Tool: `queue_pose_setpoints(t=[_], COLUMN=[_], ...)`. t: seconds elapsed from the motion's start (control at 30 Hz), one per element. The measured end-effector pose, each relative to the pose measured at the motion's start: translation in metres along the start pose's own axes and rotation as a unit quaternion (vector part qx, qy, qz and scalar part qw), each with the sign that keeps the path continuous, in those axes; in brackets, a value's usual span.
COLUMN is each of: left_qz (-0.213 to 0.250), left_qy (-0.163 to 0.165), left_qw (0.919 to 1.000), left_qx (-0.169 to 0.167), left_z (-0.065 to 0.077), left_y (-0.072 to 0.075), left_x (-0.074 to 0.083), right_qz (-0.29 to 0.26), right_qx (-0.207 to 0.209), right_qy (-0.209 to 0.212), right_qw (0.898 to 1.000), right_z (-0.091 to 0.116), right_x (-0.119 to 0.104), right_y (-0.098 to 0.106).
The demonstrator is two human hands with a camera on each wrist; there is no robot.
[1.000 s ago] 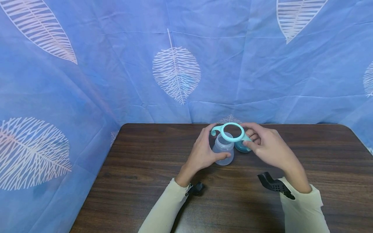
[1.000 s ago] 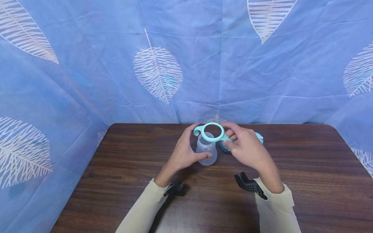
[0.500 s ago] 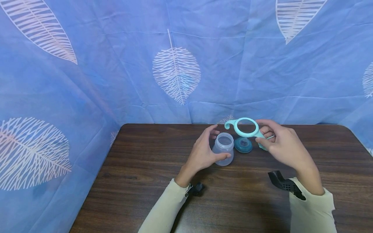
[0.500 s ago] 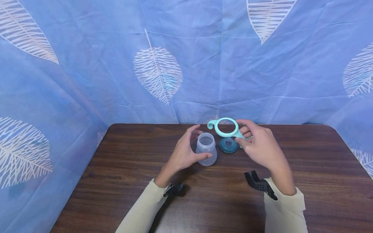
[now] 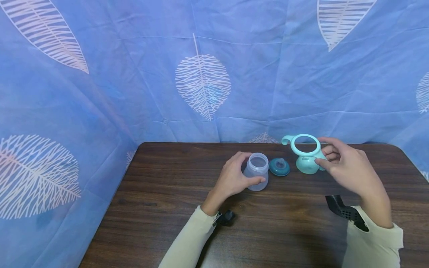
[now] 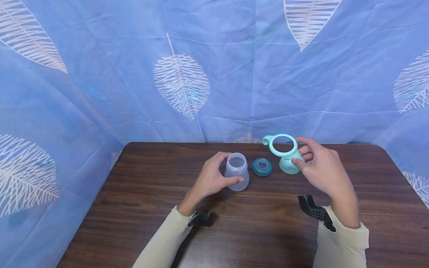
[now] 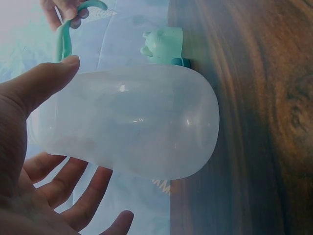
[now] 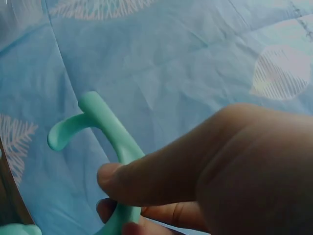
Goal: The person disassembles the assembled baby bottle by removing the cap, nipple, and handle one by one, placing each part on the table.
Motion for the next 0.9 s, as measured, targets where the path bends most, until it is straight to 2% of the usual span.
queue_pose_setpoints(t=[0.43,0.63,0.8,0.9], left_qz=[-0.004,0.002,0.003,0.005], left_qy=[-0.010,-0.009,-0.009,-0.009], left_qw=[0.9999,0.9999,0.9999,0.9999], left_qx=[0.005,0.006,0.010,0.011], left_z=[-0.001,-0.001,0.000,-0.001], left_y=[-0.002,-0.002,-0.002,-0.002], left_x=[0.002,0.002,0.001,0.001], right_qz=[0.040,0.040,0.043,0.052], right_qx=[0.004,-0.016,-0.014,-0.006], right_qy=[-0.060,-0.082,-0.106,-0.137], right_qw=[0.997,0.996,0.993,0.989], right_z=[0.006,0.008,0.009,0.009], right_x=[0.036,0.053,0.059,0.059], right_y=[0.014,0.017,0.019,0.019])
Point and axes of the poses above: each hand's wrist, its own z-axis away from the middle knuckle, its own y-axis out of the back of the hand, x = y × z, the point moved 3 cm from there along -z, towards the middle knuckle, and after that the axes turned 1 degree about -z, right-handed, at the moved point
